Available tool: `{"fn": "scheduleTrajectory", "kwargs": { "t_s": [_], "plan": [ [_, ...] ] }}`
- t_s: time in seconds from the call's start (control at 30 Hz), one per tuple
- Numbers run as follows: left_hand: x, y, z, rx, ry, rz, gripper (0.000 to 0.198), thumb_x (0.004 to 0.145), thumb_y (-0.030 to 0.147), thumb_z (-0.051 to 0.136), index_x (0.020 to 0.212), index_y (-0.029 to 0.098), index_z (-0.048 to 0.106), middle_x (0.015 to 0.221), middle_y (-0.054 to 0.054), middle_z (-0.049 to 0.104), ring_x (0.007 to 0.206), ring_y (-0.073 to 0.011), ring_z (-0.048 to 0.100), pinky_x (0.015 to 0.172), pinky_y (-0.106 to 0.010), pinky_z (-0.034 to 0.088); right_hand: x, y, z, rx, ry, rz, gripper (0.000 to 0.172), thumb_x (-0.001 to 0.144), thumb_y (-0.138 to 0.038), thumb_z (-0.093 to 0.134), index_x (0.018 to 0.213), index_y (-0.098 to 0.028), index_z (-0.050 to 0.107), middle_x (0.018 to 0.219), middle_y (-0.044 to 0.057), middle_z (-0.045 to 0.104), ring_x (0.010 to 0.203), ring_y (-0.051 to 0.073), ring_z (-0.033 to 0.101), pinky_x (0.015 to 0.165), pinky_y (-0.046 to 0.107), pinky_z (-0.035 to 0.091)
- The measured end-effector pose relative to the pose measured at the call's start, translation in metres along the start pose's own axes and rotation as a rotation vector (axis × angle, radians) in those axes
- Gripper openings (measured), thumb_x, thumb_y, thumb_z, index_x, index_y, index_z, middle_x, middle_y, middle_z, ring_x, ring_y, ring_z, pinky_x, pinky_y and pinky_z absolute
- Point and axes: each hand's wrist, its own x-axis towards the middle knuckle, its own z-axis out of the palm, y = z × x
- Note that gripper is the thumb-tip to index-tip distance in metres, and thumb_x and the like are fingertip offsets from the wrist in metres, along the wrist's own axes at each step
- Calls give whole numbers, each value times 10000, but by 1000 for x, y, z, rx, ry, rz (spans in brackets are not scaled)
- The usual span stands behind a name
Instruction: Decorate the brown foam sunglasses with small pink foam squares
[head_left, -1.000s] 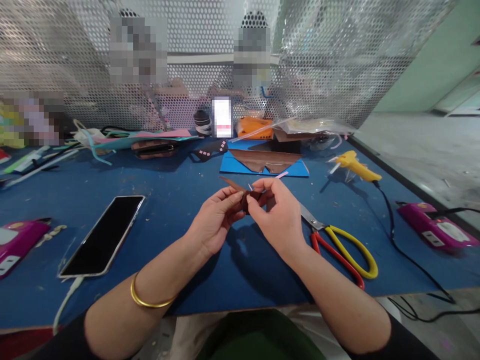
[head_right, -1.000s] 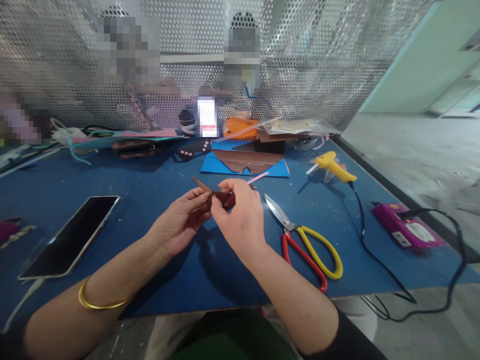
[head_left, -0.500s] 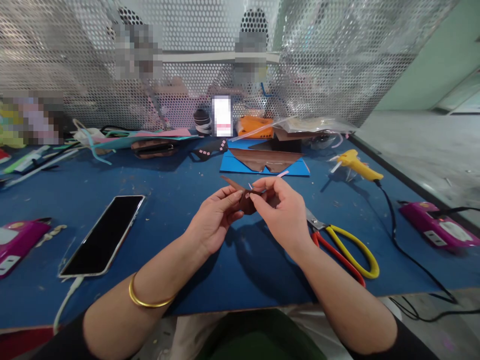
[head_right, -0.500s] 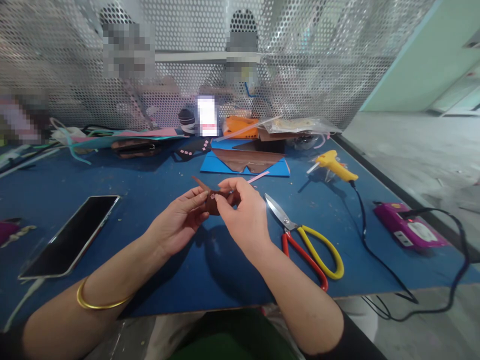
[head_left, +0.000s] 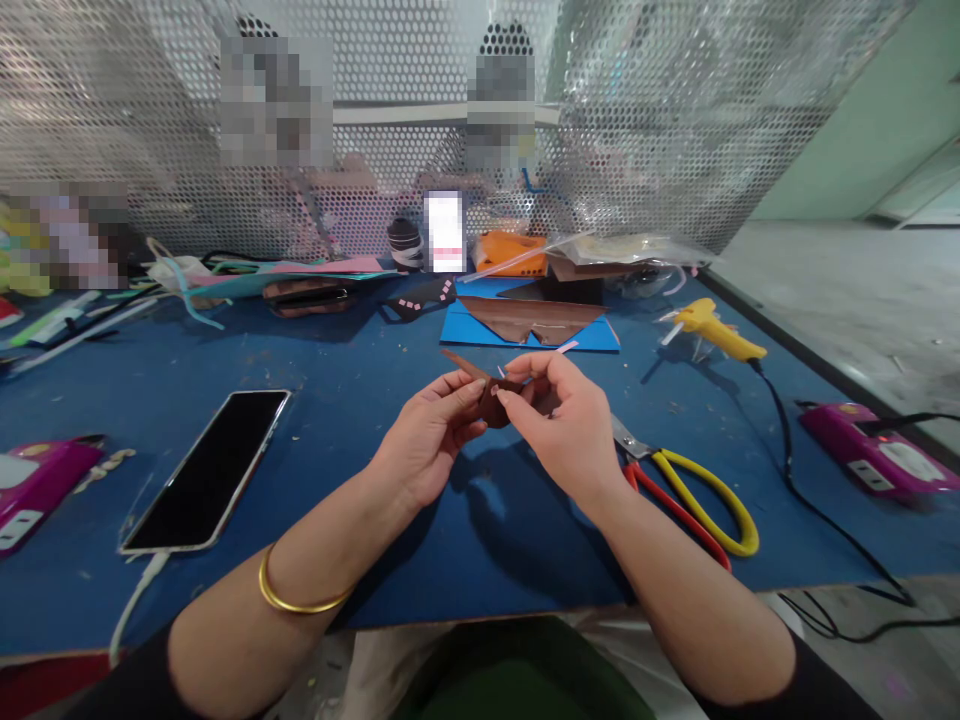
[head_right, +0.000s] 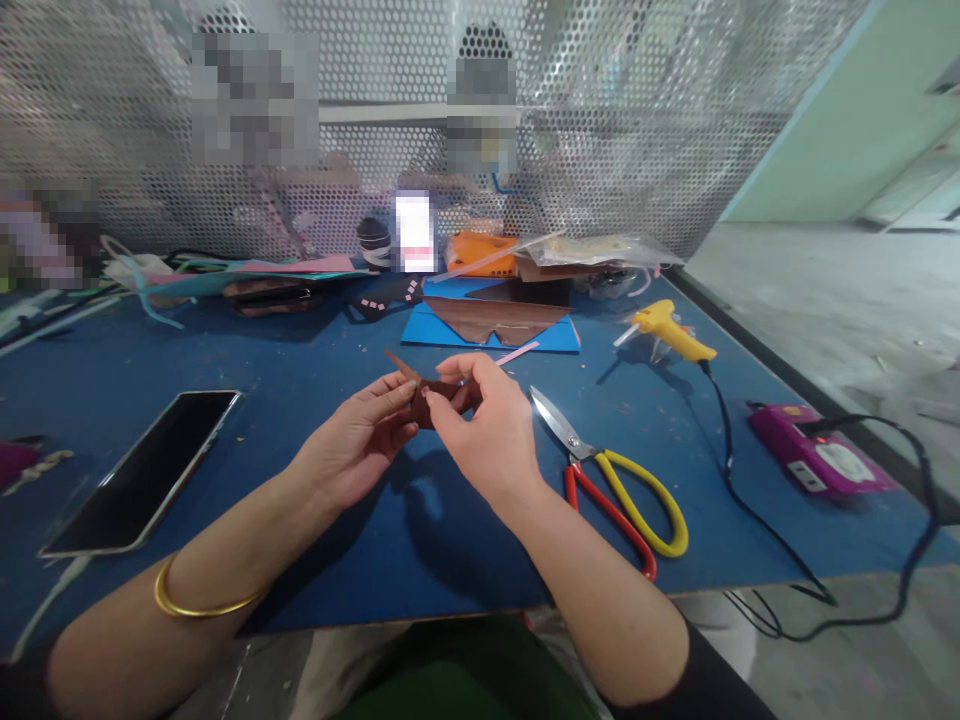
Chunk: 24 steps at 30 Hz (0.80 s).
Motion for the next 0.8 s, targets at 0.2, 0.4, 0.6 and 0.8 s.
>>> {"fn": "scheduleTrajectory", "kwargs": {
  "t_s": [0.2,0.4,0.6,0.8],
  "plan": [
    [-1,0,2,16,4,6,128,724,142,785,788,145,674,749,4,691,585,-67,624,488,-130,478,1,6,2,-48,1,-28,154,769,-249,652,919,-227,622,775,-21,651,619,123,558,589,271,443],
    [1,0,2,21,16,7,77,764,119,739,805,137,676,760,-4,692,591,-66,621,483,-128,480,0,7,0,-59,-7,-29,153,776,-228,643,927,-233,627,784,-22,656,658,132,566,635,282,457],
    [1,-1,1,21,7,6,94,759,135,752,820,142,681,775,-8,703,600,-70,632,494,-132,485,0,5,-1,-54,-16,-26,158,775,-221,632,934,-225,630,778,-17,659,642,127,571,624,279,461],
    [-1,3,2,-16,59,-8,91,752,124,747,806,148,679,763,2,695,584,-69,627,492,-141,489,-1,-1,-3,-22,-29,-12,182,799,-203,602,973,-222,655,795,-5,677,628,129,582,559,263,434]
  ]
}}
